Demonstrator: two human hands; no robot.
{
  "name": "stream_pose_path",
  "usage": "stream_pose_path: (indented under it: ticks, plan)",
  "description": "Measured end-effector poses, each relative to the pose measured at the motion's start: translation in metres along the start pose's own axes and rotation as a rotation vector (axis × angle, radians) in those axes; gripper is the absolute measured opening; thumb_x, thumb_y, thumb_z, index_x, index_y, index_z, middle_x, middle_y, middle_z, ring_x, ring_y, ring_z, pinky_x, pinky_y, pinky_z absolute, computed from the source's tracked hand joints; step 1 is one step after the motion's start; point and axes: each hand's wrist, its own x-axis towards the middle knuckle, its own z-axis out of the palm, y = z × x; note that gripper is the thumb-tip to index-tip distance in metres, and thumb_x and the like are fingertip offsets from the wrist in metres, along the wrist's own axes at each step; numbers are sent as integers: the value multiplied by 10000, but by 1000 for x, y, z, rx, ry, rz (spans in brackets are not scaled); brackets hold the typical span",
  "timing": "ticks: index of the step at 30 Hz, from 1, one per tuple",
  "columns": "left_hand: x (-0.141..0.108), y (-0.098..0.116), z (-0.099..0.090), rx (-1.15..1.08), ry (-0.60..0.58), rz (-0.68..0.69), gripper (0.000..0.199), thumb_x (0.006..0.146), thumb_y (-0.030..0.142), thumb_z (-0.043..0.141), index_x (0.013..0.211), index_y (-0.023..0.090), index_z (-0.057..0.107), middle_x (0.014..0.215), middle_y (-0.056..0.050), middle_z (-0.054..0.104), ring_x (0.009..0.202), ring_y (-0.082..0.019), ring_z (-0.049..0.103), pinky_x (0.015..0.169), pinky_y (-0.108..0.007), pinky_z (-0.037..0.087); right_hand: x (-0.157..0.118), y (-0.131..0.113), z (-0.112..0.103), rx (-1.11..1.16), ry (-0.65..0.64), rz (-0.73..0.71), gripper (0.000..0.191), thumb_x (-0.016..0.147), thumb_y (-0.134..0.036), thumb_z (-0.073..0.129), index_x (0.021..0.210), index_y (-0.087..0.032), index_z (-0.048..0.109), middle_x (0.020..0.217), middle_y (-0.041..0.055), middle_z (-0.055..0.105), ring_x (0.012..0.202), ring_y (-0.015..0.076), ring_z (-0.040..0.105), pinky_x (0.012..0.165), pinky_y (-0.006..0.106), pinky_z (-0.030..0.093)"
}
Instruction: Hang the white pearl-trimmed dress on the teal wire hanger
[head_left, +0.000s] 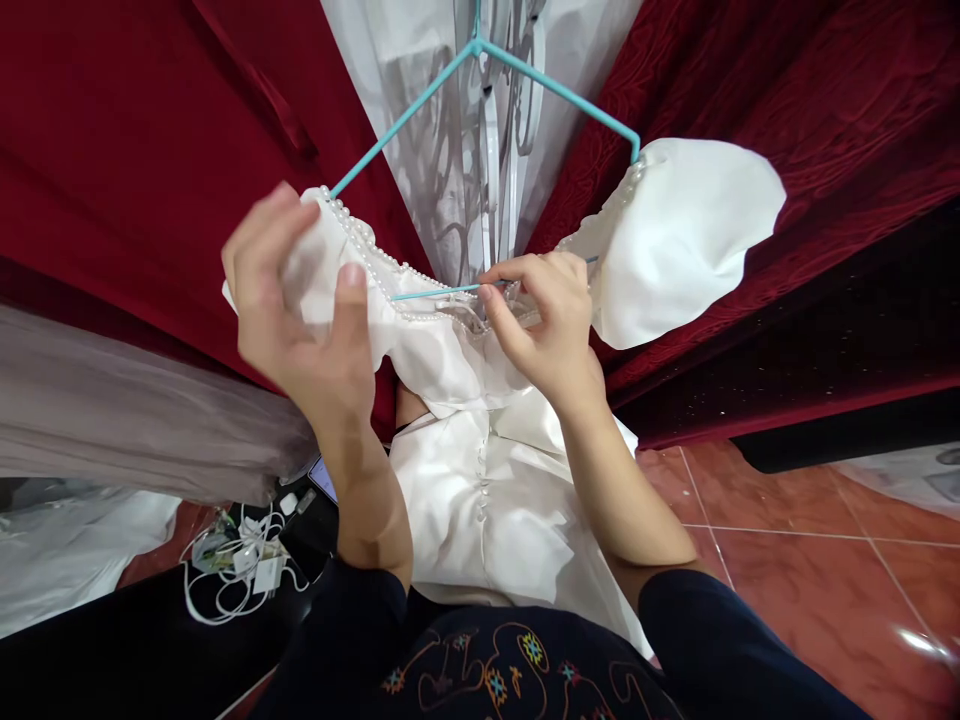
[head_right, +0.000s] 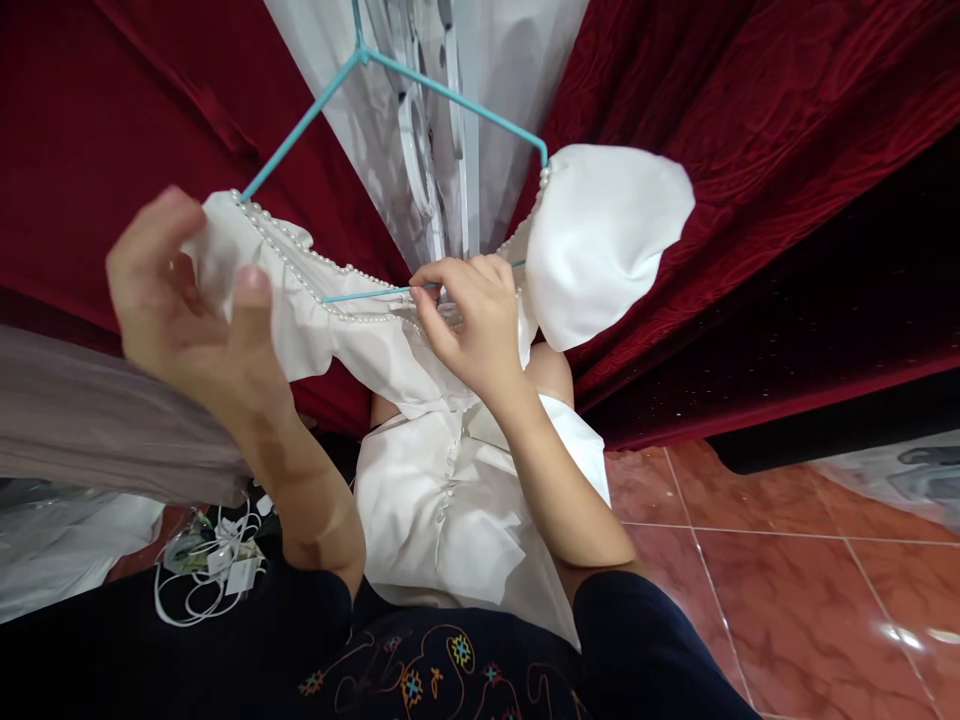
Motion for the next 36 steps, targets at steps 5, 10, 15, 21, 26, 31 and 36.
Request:
stream_pose_path:
  ticks: [5,10,15,21,26,31,36]
  plan:
    - [21,-51,12,178,-172,-133,473,880,76,709,1339,163,634,1333,-52,694,1256,-235,614,1187,-424,438,-1,5,-4,-99,-53,3,148,1012,-281,543,935,-214,650,873,-5,709,801,159,556,908,369,365]
    - [31,-50,-11,-38,-25,-342,253,1019,79,516,1001,122,765,957,-21,740,983,-189,662,1105,-367,523,-1,10,-8,-106,-101,38,195,1025,-336,505,952,-230,651,895,15,704,837,186,551,960,405,379]
    - [29,-64,-39,12,118,-422,154,1005,149,593,984,143,746,971,-19,718,1064,-237,658,1176,-448,484,1,11,-10,-47,-112,41,201,1023,-347,521,939,-228,660,895,16,706,834,179,556,954,399,385]
    - [-23,-120,-36,-39,316,-573,229,1030,200,535,834,190,654,793,33,658,871,-178,655,950,-403,531,-1,7,-5,-56,-69,36,195,1022,-329,534,927,-223,667,870,5,709,820,171,567,924,388,377]
    - [-73,-107,-29,-45,206,-669,132,913,272,682,848,159,666,723,41,645,670,-105,592,668,-236,488,0,7,-2,14,-27,8,163,1004,-332,588,926,-223,681,853,-3,711,813,160,583,897,378,389]
    - [-95,-92,-32,-33,60,-769,188,834,296,752,907,129,705,832,-14,723,761,-138,673,756,-240,529,0,-5,0,172,-16,33,111,987,-315,640,944,-225,689,863,-23,724,807,127,617,878,347,434]
    - [-79,-57,-11,-89,200,-532,175,942,325,696,963,152,690,929,-22,694,913,-158,677,886,-262,529,-1,-3,6,115,6,39,143,996,-329,623,935,-225,701,856,-9,729,804,138,617,868,356,437]
